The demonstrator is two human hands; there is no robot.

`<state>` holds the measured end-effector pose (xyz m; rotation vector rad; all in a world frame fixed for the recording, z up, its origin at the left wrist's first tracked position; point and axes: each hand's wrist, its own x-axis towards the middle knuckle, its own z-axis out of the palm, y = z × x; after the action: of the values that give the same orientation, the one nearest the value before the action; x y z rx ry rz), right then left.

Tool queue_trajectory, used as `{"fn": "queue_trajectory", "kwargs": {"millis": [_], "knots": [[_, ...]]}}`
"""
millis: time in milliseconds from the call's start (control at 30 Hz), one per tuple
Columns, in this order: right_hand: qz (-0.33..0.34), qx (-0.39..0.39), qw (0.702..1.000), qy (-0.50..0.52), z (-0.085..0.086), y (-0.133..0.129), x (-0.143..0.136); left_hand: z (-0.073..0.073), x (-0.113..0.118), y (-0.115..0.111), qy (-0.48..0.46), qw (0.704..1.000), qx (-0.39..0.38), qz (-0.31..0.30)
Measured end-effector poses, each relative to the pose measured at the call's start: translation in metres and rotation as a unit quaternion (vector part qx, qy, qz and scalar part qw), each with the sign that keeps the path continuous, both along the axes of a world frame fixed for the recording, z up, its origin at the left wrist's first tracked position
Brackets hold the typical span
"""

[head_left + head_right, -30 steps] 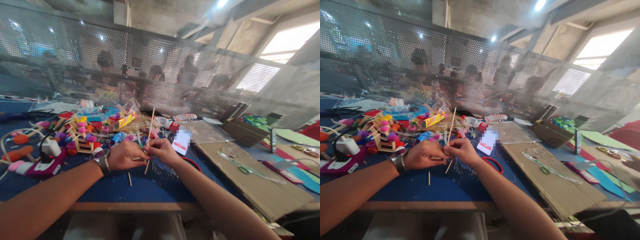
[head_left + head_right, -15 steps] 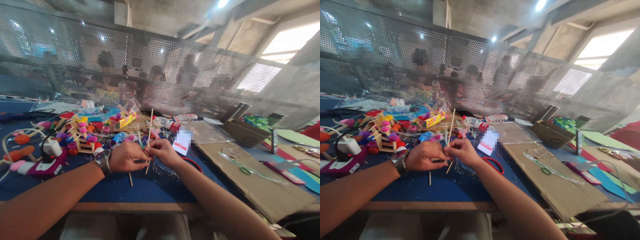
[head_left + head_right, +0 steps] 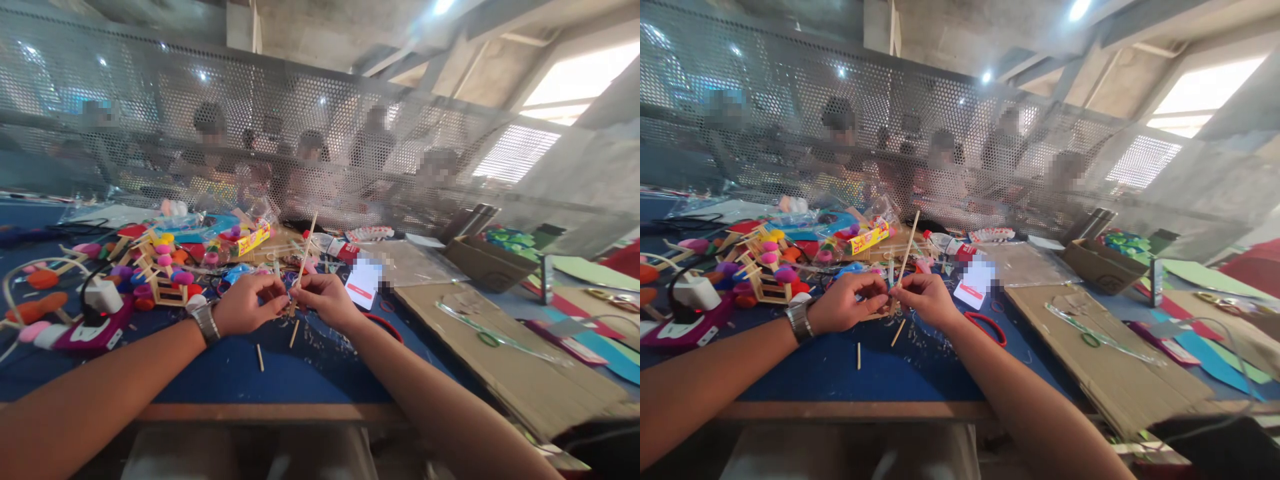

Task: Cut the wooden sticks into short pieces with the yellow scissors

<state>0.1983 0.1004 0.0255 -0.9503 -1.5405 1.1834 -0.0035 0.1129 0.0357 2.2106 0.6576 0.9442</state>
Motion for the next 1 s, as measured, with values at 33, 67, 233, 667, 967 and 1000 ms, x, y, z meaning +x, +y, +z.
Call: {"fn": "queue_trajectory", "kwargs": {"millis": [33,67,233,667,967,1000], "knots": [[-0.002,0.005,1.0,-0.014,0.0,-0.001,-0.001,0.0,0.0,0.001,0.002,1.0,0.004,0.008],[-0.002,0.011,1.0,-0.029,-0.001,-0.002,-0.001,-0.001,0.001,0.003,-0.004,1.0,0.007,0.013],[0.014,0.092,0.988,-0.126,-0.009,-0.004,-0.005,0.0,0.001,0.005,-0.054,0.998,0.035,0.018],[0.063,0.133,0.965,-0.216,-0.018,0.001,-0.005,-0.003,-0.002,0.012,-0.026,0.998,0.055,-0.018],[0.048,0.133,0.969,-0.203,-0.015,0.002,-0.002,0.002,-0.006,0.012,0.064,0.997,0.017,-0.025],[0.04,0.132,0.971,-0.197,-0.014,0.002,-0.002,0.003,-0.007,0.013,0.073,0.997,0.019,-0.022]]}}
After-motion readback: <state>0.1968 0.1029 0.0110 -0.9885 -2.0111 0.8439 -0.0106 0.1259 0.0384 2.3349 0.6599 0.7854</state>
